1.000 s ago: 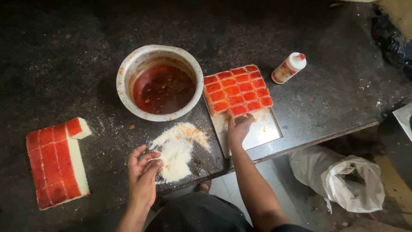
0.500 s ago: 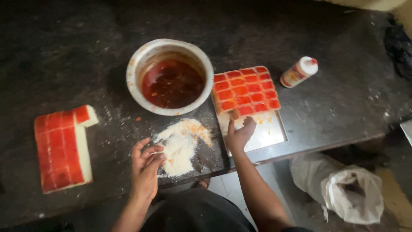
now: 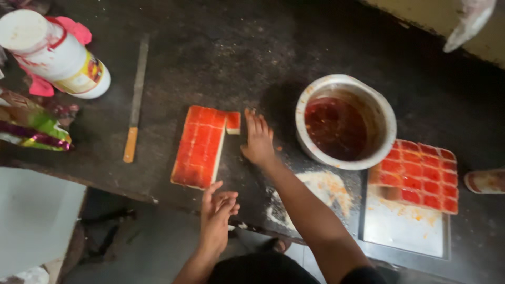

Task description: The person dips small squares of cake into a bowl of liquid and then coats them in white powder.

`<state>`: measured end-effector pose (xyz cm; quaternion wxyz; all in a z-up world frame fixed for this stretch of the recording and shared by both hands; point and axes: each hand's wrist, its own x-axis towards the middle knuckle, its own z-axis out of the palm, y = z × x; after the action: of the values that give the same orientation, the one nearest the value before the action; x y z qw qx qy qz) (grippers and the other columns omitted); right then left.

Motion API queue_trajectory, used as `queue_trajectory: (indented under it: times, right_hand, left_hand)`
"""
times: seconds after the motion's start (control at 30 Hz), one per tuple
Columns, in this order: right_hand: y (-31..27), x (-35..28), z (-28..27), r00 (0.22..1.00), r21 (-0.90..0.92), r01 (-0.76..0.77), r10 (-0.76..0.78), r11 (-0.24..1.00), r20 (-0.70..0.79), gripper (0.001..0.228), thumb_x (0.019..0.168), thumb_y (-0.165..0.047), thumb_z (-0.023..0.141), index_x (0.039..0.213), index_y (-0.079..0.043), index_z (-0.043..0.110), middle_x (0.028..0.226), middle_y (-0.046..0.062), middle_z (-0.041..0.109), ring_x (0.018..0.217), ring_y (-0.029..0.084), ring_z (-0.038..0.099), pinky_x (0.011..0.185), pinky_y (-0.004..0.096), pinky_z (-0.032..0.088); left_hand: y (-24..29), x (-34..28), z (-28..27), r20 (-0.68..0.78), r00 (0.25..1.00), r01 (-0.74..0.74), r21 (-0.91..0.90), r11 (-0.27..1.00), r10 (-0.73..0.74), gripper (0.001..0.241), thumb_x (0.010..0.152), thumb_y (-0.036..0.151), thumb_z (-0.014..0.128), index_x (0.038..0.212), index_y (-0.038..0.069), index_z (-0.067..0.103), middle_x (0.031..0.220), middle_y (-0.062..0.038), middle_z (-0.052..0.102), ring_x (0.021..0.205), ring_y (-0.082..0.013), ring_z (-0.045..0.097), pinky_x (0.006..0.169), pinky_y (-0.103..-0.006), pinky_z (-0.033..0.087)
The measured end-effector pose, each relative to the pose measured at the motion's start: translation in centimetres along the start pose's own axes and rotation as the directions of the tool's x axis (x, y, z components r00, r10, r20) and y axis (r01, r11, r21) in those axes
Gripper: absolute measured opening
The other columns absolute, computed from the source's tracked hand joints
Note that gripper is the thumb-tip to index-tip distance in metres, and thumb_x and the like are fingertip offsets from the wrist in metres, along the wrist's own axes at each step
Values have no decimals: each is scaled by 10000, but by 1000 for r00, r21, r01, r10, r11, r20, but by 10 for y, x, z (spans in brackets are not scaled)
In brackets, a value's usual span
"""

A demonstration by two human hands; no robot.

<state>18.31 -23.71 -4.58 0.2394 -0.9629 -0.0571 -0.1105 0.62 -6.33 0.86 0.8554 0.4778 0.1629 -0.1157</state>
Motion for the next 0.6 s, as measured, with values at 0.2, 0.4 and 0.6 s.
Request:
queue_trajectory:
  times: [0.2, 0.4, 0.6]
  right_hand:
    - [-14, 53, 42, 965, 152, -208, 177, 966, 193, 985, 755, -298, 874, 1520, -92, 288, 1557, 209, 418, 1448, 375, 400, 1096, 673, 278]
    - [-21, -2, -78, 955, 456, -289, 284, 842, 83, 915, 690, -224, 846, 1453, -28, 380, 1275, 220, 597, 1156, 348, 648, 951, 418, 537]
    - [119, 14, -185, 903, -340, -429, 381, 837, -200, 897, 814, -403, 854, 1450, 37, 400, 1288, 275, 584, 1154, 461, 573, 971, 491, 502]
  left_hand:
    - [26, 8, -60, -165, 983, 88, 10, 996, -85, 525, 912, 23, 621, 1403, 132, 470, 1079, -114, 649, 844, -197, 620, 757, -343, 510]
    - [38, 20, -83, -128, 992, -12, -94, 996, 0, 534, 913, -2, 580, 1419, 119, 463, 1098, -133, 645, 862, -204, 613, 772, -342, 502]
    - [38, 17, -47, -79, 987, -151, -153, 977, 140, 492, 954, 18, 582, 1423, 99, 457, 1121, -126, 631, 957, -191, 626, 819, -344, 510]
